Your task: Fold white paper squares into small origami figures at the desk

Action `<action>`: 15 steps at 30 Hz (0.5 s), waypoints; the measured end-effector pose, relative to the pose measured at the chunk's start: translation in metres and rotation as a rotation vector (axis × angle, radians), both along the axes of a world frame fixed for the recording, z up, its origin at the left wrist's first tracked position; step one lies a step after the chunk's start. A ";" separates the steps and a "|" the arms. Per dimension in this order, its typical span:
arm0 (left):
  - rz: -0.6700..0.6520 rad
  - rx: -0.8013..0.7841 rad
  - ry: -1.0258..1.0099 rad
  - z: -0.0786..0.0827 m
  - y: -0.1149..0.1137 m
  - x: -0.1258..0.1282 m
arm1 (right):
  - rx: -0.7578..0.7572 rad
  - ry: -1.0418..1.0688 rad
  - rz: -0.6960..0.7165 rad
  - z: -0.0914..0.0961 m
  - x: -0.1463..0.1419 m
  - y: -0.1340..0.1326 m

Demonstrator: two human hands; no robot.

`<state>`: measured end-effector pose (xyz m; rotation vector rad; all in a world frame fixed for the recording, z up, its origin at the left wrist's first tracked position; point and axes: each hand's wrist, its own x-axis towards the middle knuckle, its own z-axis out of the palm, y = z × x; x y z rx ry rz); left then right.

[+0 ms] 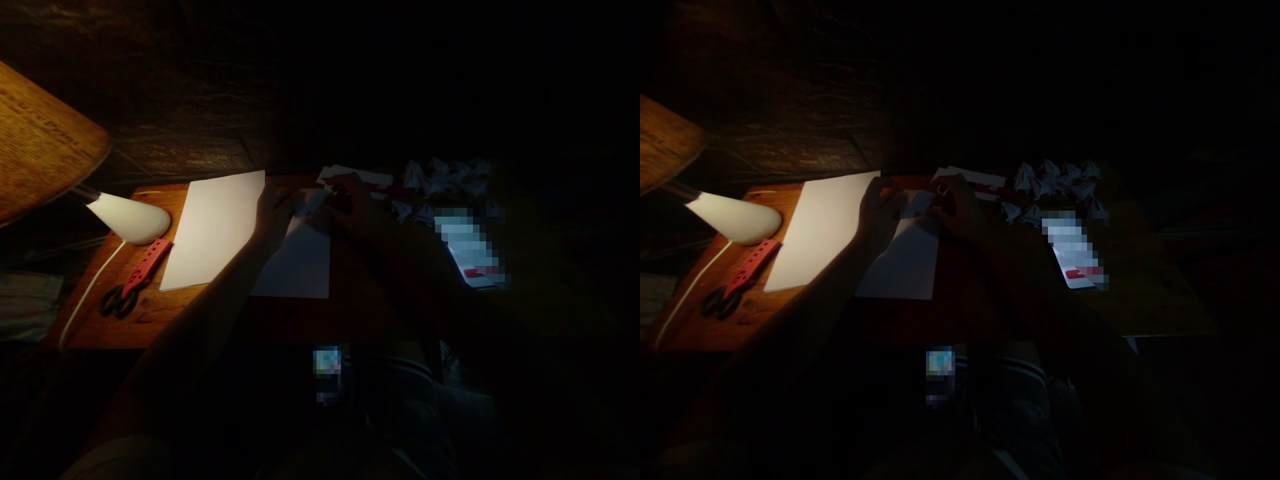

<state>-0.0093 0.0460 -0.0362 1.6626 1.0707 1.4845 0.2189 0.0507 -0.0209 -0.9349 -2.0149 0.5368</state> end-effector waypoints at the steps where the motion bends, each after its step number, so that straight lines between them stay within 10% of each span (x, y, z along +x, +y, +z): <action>1: -0.032 -0.045 -0.019 0.001 -0.002 0.002 | -0.009 -0.016 0.004 0.001 0.000 -0.001; 15: -0.120 -0.097 0.218 0.012 -0.015 0.012 | 0.064 -0.052 -0.064 -0.004 0.000 0.005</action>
